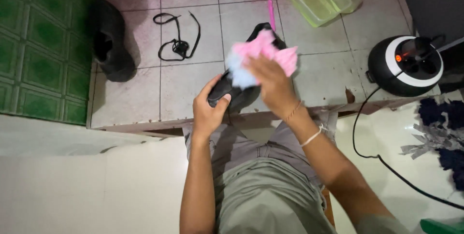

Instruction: Wiping a black shoe with a pink and blue cloth to clean it.

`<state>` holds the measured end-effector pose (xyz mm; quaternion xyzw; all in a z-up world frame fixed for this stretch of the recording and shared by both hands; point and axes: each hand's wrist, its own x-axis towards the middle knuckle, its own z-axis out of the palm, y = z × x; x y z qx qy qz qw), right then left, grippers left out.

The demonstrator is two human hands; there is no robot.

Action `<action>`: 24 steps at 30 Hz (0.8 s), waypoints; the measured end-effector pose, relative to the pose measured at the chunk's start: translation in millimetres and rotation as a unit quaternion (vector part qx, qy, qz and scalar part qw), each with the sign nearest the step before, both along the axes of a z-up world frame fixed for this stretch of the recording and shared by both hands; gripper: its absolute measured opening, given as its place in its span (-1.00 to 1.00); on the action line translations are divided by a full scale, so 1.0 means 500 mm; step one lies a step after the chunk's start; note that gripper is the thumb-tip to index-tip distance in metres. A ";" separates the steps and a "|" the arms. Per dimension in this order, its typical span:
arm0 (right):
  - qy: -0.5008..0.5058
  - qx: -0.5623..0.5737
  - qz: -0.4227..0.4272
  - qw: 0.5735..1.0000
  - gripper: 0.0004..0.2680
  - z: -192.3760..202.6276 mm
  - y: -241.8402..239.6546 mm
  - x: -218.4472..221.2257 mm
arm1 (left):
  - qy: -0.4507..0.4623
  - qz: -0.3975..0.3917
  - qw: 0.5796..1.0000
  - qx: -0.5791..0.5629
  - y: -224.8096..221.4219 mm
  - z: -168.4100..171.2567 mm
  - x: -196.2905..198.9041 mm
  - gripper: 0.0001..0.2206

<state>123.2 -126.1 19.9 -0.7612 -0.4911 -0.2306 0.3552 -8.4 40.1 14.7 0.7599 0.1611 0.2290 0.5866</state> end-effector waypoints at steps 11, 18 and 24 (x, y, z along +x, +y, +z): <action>0.018 -0.029 0.001 0.999 -0.68 0.025 -0.012 0.030 | -0.008 -0.002 1.000 0.025 0.008 -0.003 0.006 -0.44; 0.034 0.014 0.014 0.999 -0.69 0.042 -0.041 0.061 | -0.023 -0.026 0.998 0.058 -0.002 0.001 -0.002 -0.38; 0.000 0.012 0.000 1.000 -0.69 -0.002 -0.026 -0.006 | -0.043 -0.037 0.991 0.118 0.009 -0.032 -0.003 -0.33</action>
